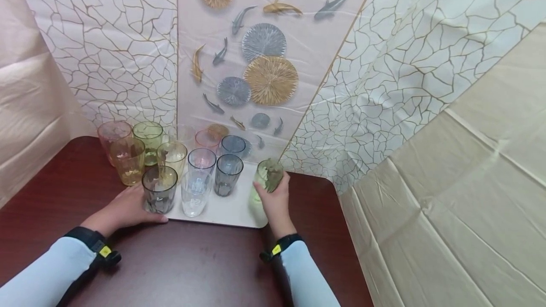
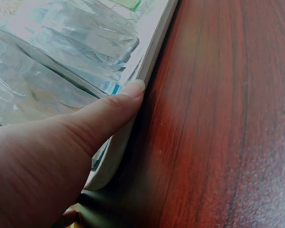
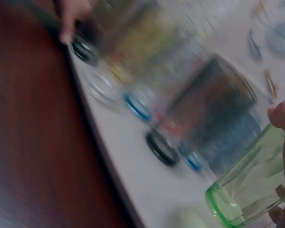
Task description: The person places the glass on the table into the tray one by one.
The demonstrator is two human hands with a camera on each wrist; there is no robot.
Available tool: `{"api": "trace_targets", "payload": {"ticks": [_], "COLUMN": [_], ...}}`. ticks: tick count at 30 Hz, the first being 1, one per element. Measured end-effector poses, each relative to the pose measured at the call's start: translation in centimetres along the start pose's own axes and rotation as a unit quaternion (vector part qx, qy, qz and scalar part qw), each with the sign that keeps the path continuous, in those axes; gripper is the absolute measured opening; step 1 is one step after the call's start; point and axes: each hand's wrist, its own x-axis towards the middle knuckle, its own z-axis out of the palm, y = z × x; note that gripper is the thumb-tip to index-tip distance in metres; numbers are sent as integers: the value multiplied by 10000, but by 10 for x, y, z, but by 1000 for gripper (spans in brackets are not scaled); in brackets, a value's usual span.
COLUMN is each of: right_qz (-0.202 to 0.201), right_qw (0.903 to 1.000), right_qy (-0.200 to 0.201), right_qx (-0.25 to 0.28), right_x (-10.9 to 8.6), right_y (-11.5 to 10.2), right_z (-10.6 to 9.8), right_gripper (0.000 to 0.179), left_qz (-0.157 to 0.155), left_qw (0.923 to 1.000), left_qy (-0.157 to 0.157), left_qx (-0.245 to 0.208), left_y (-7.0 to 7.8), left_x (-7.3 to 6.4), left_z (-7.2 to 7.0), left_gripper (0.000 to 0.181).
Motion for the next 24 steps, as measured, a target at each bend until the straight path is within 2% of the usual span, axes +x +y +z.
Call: {"api": "trace_targets", "payload": {"ticks": [1, 6, 11, 16, 24], "right_qz": [-22, -285, -455, -533, -241], "right_qw": [9999, 9985, 9966, 9943, 9920], "right_qy": [-107, -469, -681, -921, -1238], "right_qx": [40, -73, -87, -28, 9], "right_x": [-9, -37, -55, -65, -71], "right_y": [-9, -22, -25, -28, -31], "right_z": [1, 13, 25, 37, 51], "right_gripper": [87, 86, 86, 86, 90], "left_qz": [-6, -18, -32, -26, 19], "left_qw": [10000, 10000, 10000, 10000, 10000], "left_qy": [-1, 0, 13, 14, 21], "left_qx": [11, 22, 21, 0, -28], "left_y": [0, -2, -3, -2, -1], "left_x": [0, 0, 1, 0, 0], "left_z": [0, 1, 2, 1, 1], "left_gripper": [133, 134, 132, 133, 130]}}
